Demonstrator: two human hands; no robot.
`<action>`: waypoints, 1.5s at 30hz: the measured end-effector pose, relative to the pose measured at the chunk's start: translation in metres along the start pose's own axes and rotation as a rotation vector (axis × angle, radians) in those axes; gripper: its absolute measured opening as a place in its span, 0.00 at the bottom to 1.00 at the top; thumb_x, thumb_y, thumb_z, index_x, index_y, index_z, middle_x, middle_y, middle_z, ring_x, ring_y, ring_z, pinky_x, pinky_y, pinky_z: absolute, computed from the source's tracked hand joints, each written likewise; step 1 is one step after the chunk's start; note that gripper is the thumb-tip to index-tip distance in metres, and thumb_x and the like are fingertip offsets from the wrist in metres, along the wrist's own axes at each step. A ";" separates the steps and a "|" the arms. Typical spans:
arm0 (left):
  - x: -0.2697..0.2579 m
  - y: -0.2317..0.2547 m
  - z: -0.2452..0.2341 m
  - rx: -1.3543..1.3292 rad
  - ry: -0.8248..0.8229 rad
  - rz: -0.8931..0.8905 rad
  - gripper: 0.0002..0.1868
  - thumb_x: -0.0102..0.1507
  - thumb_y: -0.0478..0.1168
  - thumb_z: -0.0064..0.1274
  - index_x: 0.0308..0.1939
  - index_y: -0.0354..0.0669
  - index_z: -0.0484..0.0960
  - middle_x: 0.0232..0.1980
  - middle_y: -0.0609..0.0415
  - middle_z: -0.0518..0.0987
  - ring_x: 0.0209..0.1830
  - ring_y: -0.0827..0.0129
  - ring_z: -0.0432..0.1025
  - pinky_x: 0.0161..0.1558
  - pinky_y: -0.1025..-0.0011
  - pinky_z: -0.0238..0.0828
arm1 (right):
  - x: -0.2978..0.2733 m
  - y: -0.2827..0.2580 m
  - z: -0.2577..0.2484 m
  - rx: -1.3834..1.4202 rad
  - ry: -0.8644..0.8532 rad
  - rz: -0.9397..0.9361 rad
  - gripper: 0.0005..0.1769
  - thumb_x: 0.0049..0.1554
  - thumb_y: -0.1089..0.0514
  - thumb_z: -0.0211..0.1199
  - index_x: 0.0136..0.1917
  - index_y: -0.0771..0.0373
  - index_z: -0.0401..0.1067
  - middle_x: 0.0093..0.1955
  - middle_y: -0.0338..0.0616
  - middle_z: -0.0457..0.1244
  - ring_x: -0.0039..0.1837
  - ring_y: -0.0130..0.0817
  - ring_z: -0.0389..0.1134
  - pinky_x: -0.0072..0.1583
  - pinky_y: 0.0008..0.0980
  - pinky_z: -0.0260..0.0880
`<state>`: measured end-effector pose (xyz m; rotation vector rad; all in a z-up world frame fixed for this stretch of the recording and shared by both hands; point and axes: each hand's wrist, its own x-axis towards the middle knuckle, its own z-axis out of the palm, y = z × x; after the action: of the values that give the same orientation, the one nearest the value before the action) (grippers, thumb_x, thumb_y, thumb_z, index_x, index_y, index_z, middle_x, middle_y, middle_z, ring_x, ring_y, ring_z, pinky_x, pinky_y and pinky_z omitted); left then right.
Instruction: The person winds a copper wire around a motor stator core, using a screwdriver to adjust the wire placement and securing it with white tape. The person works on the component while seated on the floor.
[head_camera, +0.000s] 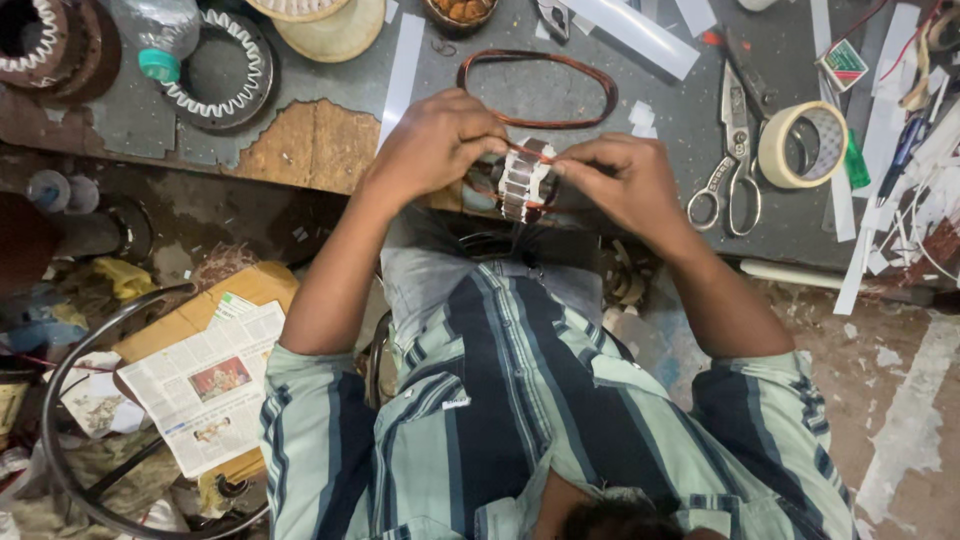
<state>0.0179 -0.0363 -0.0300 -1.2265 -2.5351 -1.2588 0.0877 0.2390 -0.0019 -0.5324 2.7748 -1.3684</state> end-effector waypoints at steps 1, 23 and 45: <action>0.001 0.001 -0.002 0.015 0.006 0.004 0.08 0.64 0.41 0.62 0.41 0.41 0.87 0.46 0.51 0.85 0.50 0.54 0.76 0.53 0.58 0.71 | 0.000 0.000 0.001 0.044 0.007 0.013 0.08 0.61 0.58 0.70 0.51 0.64 0.81 0.46 0.47 0.72 0.46 0.34 0.74 0.48 0.31 0.71; -0.048 0.007 0.034 0.050 0.047 0.059 0.34 0.69 0.54 0.54 0.72 0.37 0.68 0.69 0.44 0.74 0.70 0.48 0.67 0.72 0.53 0.65 | -0.004 -0.024 -0.012 -0.285 -0.195 -0.115 0.31 0.50 0.42 0.74 0.64 0.55 0.78 0.35 0.43 0.63 0.34 0.36 0.63 0.37 0.38 0.62; -0.047 0.003 0.037 0.045 0.106 0.064 0.35 0.71 0.63 0.44 0.69 0.38 0.72 0.66 0.45 0.75 0.67 0.49 0.67 0.70 0.50 0.61 | -0.015 -0.031 -0.001 -0.584 -0.154 -0.208 0.42 0.50 0.30 0.70 0.71 0.54 0.74 0.37 0.41 0.64 0.31 0.30 0.64 0.32 0.32 0.65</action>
<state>0.0623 -0.0398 -0.0705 -1.1886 -2.4174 -1.2120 0.1110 0.2270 0.0202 -0.9100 3.0231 -0.4707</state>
